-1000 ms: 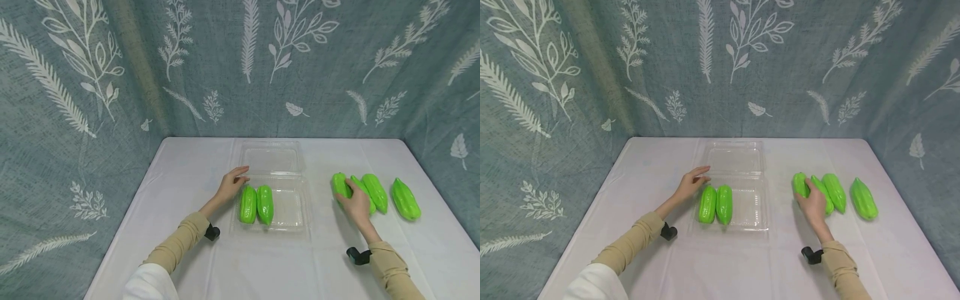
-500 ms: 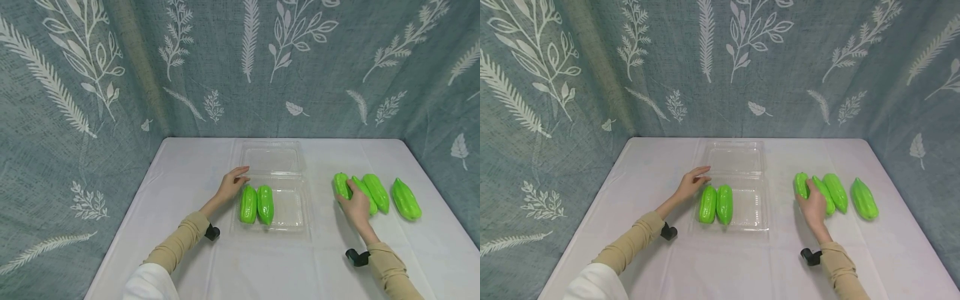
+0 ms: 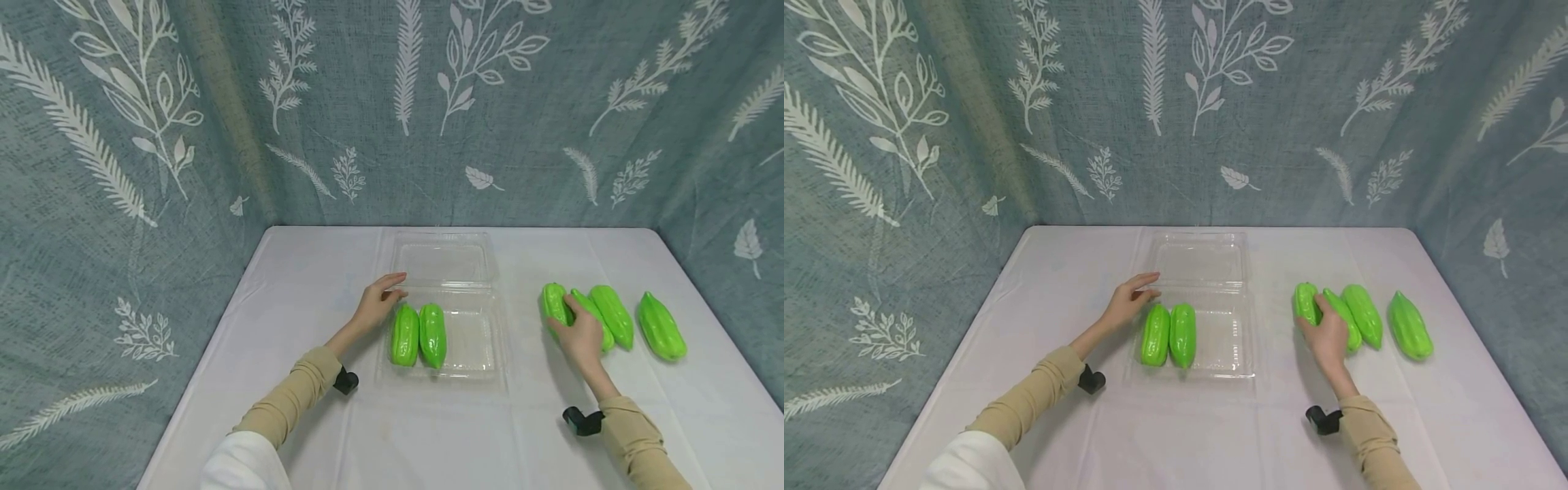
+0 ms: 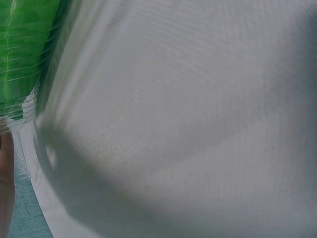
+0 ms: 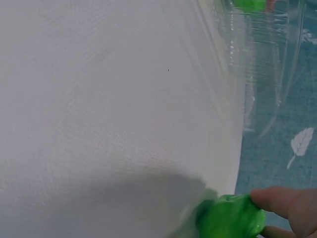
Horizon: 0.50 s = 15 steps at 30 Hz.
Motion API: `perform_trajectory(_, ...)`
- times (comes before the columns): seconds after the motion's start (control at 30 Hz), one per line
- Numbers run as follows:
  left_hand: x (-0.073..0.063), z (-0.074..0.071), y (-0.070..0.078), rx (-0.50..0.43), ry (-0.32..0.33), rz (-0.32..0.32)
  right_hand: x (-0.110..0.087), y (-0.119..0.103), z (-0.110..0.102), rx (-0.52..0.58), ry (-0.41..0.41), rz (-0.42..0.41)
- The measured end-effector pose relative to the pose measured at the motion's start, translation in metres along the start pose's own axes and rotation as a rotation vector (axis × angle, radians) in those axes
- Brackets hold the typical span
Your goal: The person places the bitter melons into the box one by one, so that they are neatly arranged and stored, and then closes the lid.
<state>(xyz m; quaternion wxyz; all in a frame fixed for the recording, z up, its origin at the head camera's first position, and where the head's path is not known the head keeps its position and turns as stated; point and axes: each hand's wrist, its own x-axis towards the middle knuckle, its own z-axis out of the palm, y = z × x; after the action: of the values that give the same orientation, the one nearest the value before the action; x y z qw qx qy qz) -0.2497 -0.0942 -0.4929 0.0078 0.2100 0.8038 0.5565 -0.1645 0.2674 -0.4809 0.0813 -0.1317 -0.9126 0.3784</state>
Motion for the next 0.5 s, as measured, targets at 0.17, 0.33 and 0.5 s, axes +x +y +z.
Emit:
perform_trajectory(0.17,0.0,0.0,0.0,0.01,-0.001,-0.008,0.0,-0.002,-0.001,0.008,0.026,0.004)
perform_trajectory(0.33,0.0,0.0,0.001,0.011,0.003,-0.033,-0.001,-0.007,-0.005,0.023,0.055,0.004)
perform_trajectory(0.5,-0.001,0.0,0.002,0.003,0.001,-0.016,-0.002,-0.014,-0.01,0.055,0.069,0.005)
